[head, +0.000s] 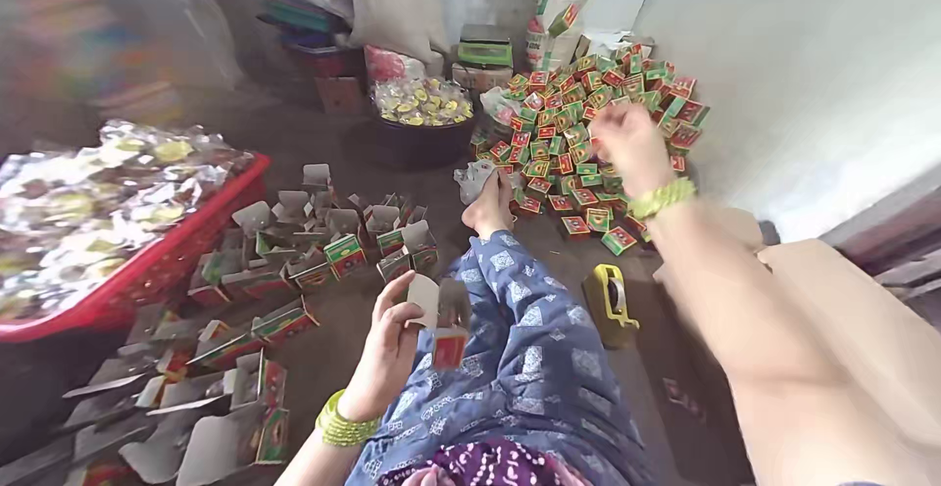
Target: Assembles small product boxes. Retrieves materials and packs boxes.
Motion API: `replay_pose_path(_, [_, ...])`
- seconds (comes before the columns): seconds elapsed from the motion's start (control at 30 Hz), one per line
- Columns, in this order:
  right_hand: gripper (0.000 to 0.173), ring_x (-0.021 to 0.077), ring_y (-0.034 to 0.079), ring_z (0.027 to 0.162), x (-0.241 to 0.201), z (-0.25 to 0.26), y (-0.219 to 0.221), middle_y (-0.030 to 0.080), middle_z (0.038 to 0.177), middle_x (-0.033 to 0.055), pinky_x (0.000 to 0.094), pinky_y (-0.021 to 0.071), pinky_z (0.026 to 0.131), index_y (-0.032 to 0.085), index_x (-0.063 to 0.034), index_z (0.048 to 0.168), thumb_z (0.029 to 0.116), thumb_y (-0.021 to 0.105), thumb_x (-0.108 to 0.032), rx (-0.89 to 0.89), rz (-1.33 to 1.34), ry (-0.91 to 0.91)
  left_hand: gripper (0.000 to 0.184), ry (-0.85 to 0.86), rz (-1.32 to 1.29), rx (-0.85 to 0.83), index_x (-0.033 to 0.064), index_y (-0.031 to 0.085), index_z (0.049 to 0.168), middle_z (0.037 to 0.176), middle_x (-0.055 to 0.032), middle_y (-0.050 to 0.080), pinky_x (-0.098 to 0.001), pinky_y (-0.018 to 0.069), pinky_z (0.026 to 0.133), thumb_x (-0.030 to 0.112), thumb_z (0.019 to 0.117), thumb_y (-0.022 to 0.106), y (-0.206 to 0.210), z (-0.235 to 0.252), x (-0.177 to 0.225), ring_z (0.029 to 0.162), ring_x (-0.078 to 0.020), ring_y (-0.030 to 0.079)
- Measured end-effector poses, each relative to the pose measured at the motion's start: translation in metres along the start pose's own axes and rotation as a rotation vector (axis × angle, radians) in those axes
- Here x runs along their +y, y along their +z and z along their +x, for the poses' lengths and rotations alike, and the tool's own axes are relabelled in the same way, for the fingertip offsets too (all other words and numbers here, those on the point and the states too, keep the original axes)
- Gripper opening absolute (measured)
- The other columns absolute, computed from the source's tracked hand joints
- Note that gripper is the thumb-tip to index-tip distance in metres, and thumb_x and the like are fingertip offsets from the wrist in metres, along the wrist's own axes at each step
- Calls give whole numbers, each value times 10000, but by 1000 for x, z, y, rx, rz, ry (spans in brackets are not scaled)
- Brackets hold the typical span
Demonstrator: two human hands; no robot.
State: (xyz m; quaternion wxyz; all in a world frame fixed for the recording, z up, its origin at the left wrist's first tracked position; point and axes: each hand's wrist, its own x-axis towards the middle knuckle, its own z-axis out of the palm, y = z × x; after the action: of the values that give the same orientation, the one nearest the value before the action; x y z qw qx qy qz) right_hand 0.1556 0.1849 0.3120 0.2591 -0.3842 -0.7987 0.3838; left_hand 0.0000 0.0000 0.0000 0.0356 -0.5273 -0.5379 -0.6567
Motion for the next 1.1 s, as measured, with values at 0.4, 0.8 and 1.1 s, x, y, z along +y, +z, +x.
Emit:
replay_pose_path(0.4, [333,207,723,1019,347,-57,16,714,1186,126,398,589,952,709,-51,1189,918,753,-240,-204,-245,103,345,-680,-641,-283,47,475,1399,1264,-85,653,-375,566,975,144,1088,361,92,-46,2,1107,-157,666])
replay_pose_path(0.8, [271,298,670,1148,439,-112,-58,720,1173,170,527,504,1042,724,-22,1165,960,683,-194,127,-412,449,933,-614,-36,-615,-27,478,1365,1154,-65,714,-333,584,977,329,650,961,94,-49,19,1067,-98,694])
replay_pose_path(1.1, [427,444,597,1247,487,-107,-58,634,1296,286,630,454,1046,586,30,1343,998,627,-218,-101,-665,840,874,-464,-595,-397,-50,412,1407,1247,-139,688,-481,583,1015,-19,686,905,135,-43,-3,1146,-285,687])
